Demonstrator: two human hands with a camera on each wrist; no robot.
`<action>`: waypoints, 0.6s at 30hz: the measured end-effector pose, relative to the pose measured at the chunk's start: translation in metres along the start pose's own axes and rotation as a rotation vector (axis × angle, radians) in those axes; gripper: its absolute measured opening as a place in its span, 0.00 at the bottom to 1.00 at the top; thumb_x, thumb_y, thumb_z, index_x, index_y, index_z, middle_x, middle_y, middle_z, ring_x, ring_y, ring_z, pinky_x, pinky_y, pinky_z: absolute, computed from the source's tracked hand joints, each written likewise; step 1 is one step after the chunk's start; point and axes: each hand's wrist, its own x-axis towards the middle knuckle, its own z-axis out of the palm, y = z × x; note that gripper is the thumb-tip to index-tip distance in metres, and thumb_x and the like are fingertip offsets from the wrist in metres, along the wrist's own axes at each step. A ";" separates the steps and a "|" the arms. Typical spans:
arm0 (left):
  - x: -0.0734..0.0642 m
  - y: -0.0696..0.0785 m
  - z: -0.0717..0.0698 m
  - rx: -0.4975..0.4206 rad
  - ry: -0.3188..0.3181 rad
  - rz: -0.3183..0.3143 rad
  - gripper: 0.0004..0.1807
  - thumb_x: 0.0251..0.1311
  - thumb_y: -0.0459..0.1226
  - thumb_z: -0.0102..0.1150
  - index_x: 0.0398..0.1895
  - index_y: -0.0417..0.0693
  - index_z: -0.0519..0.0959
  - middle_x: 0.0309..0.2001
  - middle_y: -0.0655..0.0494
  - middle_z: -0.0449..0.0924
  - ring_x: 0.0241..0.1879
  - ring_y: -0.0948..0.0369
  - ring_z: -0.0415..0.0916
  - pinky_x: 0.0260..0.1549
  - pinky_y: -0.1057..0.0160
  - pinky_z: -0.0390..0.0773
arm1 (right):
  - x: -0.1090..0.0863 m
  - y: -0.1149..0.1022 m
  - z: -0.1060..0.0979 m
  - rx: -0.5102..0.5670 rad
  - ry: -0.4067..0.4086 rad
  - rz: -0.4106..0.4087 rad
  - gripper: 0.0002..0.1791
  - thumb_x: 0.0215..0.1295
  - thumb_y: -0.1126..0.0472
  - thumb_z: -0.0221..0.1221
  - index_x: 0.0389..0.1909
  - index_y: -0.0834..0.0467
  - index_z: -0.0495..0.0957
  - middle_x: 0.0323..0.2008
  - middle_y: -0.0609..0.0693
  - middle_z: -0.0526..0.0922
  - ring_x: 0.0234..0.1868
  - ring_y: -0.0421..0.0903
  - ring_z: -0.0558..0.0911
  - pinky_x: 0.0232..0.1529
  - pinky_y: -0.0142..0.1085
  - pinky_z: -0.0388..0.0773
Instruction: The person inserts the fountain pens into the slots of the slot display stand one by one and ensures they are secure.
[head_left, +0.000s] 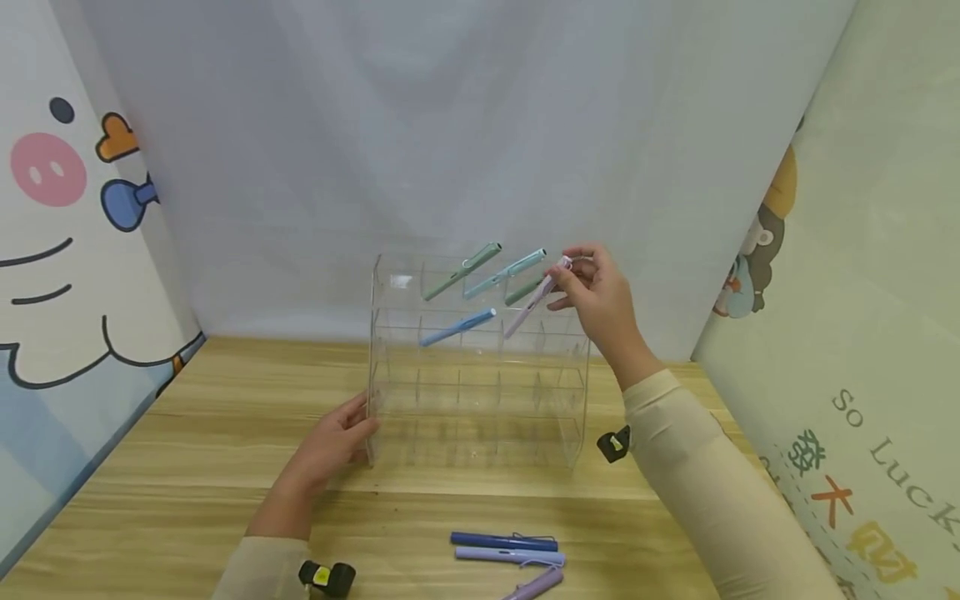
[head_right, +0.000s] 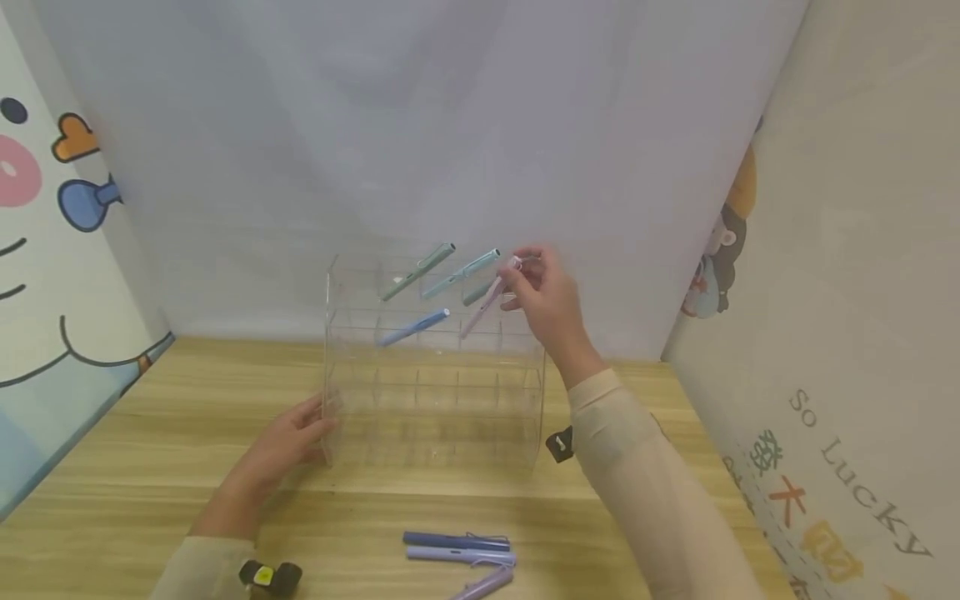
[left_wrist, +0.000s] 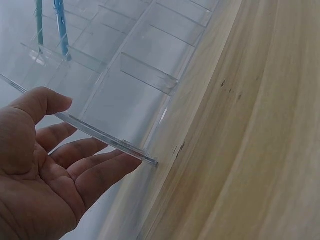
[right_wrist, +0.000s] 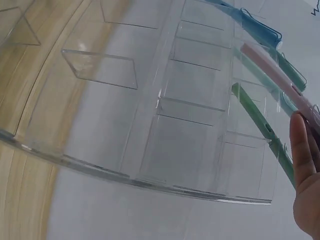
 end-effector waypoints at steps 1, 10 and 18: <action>0.000 0.000 0.001 -0.001 0.001 0.001 0.37 0.72 0.46 0.52 0.79 0.55 0.49 0.75 0.42 0.55 0.69 0.43 0.62 0.51 0.51 0.79 | 0.001 0.000 0.000 0.019 0.027 -0.019 0.20 0.71 0.58 0.58 0.57 0.62 0.67 0.45 0.66 0.82 0.39 0.45 0.86 0.35 0.39 0.85; 0.002 -0.001 0.001 -0.005 0.004 0.000 0.37 0.72 0.45 0.52 0.79 0.55 0.49 0.75 0.42 0.55 0.68 0.42 0.63 0.50 0.51 0.80 | -0.003 0.015 0.010 0.097 0.094 -0.040 0.18 0.70 0.59 0.58 0.55 0.62 0.67 0.43 0.66 0.80 0.38 0.46 0.86 0.36 0.41 0.85; 0.004 -0.003 0.000 -0.007 0.008 0.001 0.37 0.72 0.46 0.53 0.79 0.55 0.50 0.75 0.42 0.56 0.68 0.42 0.64 0.50 0.51 0.80 | -0.006 0.021 0.017 0.130 0.137 -0.050 0.20 0.71 0.65 0.56 0.57 0.70 0.64 0.44 0.70 0.80 0.38 0.52 0.86 0.37 0.44 0.85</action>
